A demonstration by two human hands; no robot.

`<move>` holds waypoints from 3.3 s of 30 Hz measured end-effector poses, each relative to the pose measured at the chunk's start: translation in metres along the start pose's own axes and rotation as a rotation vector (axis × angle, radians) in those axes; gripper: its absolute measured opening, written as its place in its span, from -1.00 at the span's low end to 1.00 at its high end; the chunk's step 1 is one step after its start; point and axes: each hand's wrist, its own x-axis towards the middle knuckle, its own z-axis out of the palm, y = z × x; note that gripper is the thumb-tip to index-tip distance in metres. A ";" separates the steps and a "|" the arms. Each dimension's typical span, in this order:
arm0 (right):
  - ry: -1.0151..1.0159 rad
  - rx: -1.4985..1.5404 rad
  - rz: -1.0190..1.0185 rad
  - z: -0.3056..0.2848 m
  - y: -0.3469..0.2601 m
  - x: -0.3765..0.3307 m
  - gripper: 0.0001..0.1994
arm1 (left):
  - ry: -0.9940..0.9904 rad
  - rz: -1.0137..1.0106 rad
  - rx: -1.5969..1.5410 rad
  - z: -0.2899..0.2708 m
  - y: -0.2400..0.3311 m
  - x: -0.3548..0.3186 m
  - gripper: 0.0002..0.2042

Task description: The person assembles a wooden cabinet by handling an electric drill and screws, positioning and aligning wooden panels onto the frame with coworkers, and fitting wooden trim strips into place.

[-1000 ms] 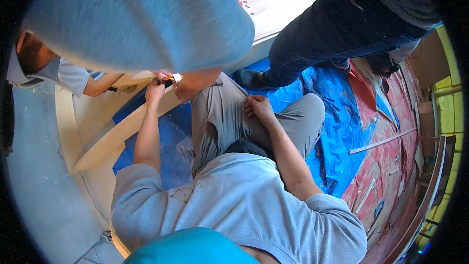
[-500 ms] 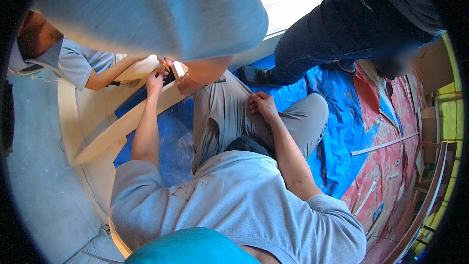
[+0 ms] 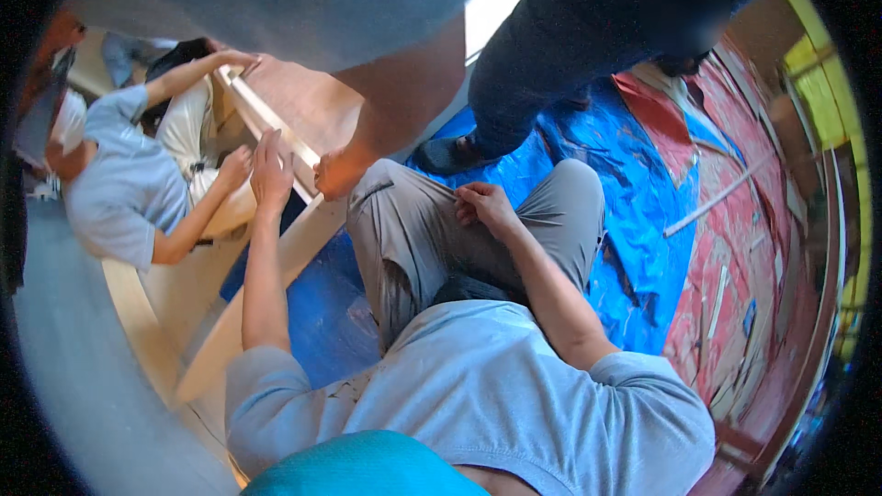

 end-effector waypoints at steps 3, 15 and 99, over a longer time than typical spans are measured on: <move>0.026 -0.098 -0.039 0.002 -0.014 -0.018 -0.72 | -0.146 0.214 0.123 0.006 -0.001 0.021 -0.43; 0.140 -0.959 -0.639 -0.033 -0.145 -0.074 -0.75 | -0.774 0.581 0.076 0.006 0.064 0.101 -0.55; 2.045 -0.083 0.148 -1.519 -0.199 -1.150 -0.73 | -1.808 0.875 -0.863 -0.186 1.894 -0.030 -0.72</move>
